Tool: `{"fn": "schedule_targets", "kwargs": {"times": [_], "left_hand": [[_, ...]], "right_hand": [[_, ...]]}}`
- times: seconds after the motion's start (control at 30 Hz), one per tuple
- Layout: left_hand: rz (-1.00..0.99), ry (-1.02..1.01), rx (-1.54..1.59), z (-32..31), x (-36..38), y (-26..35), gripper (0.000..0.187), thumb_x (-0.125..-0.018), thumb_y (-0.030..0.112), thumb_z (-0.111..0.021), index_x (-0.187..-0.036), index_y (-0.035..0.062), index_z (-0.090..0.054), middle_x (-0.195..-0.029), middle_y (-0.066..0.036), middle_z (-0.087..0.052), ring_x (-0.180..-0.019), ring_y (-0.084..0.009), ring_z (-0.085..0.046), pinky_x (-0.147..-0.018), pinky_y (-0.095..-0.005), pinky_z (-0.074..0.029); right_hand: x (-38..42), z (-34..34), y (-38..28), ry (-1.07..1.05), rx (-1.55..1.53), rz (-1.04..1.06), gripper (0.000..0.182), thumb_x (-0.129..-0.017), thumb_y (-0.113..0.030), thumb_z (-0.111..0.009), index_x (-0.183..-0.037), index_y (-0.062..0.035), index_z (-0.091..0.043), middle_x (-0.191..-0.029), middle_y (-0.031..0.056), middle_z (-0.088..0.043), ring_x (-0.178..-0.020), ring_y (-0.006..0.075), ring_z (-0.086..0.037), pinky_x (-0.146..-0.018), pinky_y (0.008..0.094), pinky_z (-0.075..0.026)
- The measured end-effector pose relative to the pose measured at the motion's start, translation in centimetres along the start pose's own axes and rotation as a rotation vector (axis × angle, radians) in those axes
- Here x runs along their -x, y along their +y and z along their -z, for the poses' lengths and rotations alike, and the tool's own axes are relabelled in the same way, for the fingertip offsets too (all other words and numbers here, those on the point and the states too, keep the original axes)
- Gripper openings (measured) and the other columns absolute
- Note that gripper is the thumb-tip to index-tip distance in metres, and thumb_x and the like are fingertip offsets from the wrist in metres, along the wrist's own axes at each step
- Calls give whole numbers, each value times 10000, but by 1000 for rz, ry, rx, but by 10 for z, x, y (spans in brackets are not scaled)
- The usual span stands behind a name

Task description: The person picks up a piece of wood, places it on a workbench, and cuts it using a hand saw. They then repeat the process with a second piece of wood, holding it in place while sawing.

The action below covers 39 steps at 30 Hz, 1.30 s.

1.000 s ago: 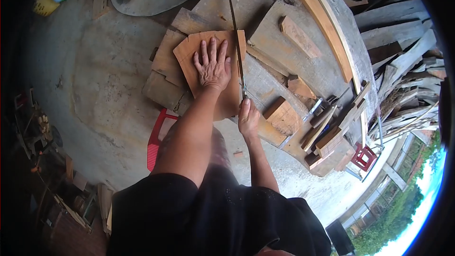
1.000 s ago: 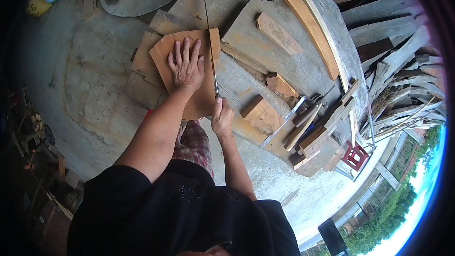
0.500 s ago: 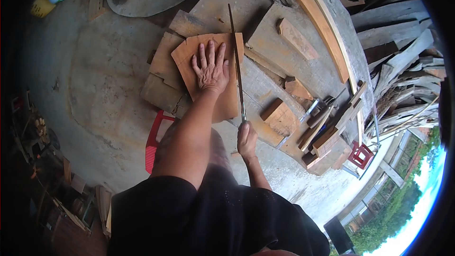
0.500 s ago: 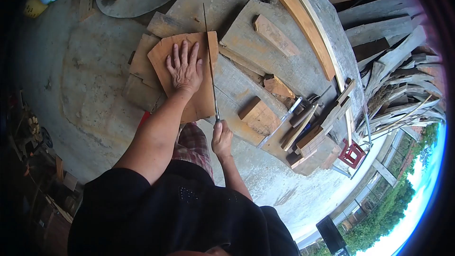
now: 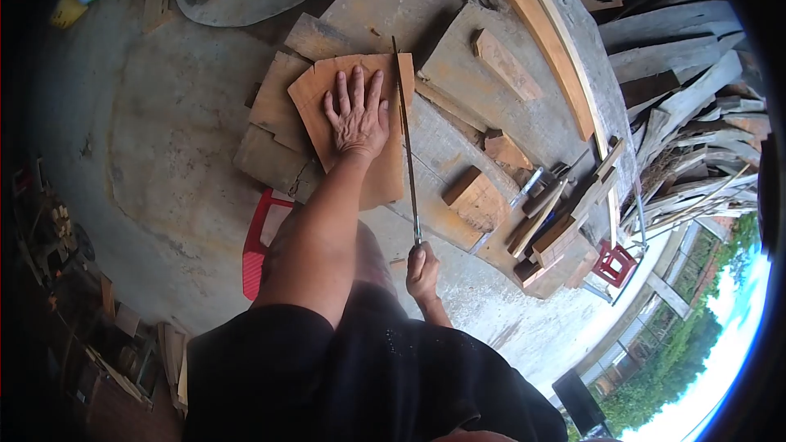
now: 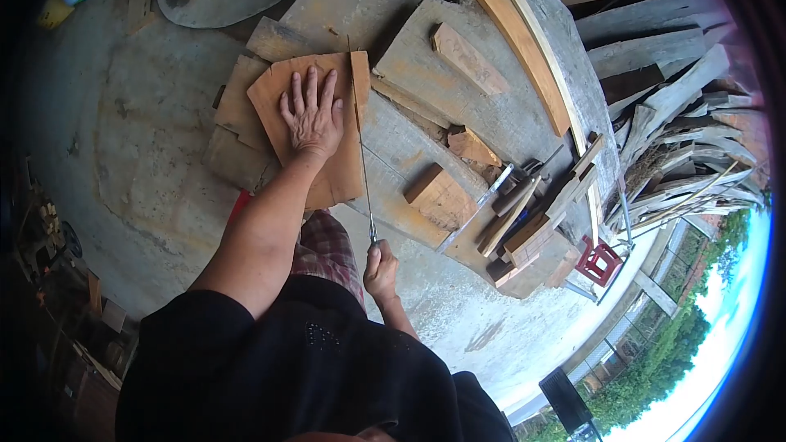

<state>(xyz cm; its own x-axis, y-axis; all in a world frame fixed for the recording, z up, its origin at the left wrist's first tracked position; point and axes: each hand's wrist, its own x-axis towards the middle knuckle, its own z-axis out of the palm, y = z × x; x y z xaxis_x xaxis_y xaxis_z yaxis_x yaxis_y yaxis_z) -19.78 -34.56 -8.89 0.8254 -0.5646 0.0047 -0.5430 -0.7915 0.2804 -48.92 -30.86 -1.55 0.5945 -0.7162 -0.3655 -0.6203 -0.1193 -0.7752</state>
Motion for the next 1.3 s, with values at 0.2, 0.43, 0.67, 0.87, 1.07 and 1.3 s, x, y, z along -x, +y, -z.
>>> {"fn": "schedule_targets", "kwargs": {"times": [0.2, 0.43, 0.67, 0.87, 1.07, 1.3], "left_hand": [[-8, 31, -11, 1, -1, 1, 597, -949, 382, -466, -1505, 299, -267, -1587, -72, -184, -1460, -334, -119, -1115, -558, -106], [-13, 27, 4, 2, -1, 0, 595, -948, 385, -472, -1503, 296, -277, -1590, -67, -183, -1464, -333, -112, -1118, -564, -91], [2, 9, -27, 0, 3, 0, 600, -945, 391, -473, -1503, 304, -272, -1587, -64, -187, -1466, -329, -101, -1122, -562, -84], [-7, 21, -31, 4, 0, 1, 573, -953, 391, -457, -1496, 305, -292, -1577, -68, -218, -1455, -330, -142, -1111, -549, -123], [-3, 17, -43, 0, 0, 0, 578, -955, 389, -459, -1499, 309, -283, -1583, -66, -203, -1458, -330, -135, -1110, -564, -115], [-4, -19, -20, 1, 0, 0, 599, -957, 395, -450, -1511, 305, -242, -1599, -57, -148, -1467, -329, -88, -1116, -565, -77]], "right_hand": [[-144, -30, -48, 45, 132, 106, 533, -1043, -389, -273, -742, -6, -489, -577, 129, -483, -505, 265, -483, -516, 382, -390], [-22, 0, -11, -20, 108, 8, 429, -1016, -354, -331, -805, -20, -499, -634, 205, -535, -609, 411, -583, -576, 449, -448], [-141, -33, -44, 48, 171, 101, 526, -1033, -419, -296, -749, -16, -479, -554, 111, -453, -500, 271, -479, -515, 390, -389], [-35, -8, -3, -14, 71, -13, 439, -1016, -370, -342, -806, -16, -495, -646, 229, -526, -646, 457, -560, -585, 488, -419], [-83, -15, -17, -32, 158, 24, 459, -1024, -369, -345, -789, -5, -495, -611, 227, -534, -614, 463, -552, -549, 470, -421], [-44, -12, -13, -15, 77, -37, 461, -1017, -373, -325, -793, -6, -493, -660, 229, -547, -663, 474, -565, -601, 499, -428]]}}
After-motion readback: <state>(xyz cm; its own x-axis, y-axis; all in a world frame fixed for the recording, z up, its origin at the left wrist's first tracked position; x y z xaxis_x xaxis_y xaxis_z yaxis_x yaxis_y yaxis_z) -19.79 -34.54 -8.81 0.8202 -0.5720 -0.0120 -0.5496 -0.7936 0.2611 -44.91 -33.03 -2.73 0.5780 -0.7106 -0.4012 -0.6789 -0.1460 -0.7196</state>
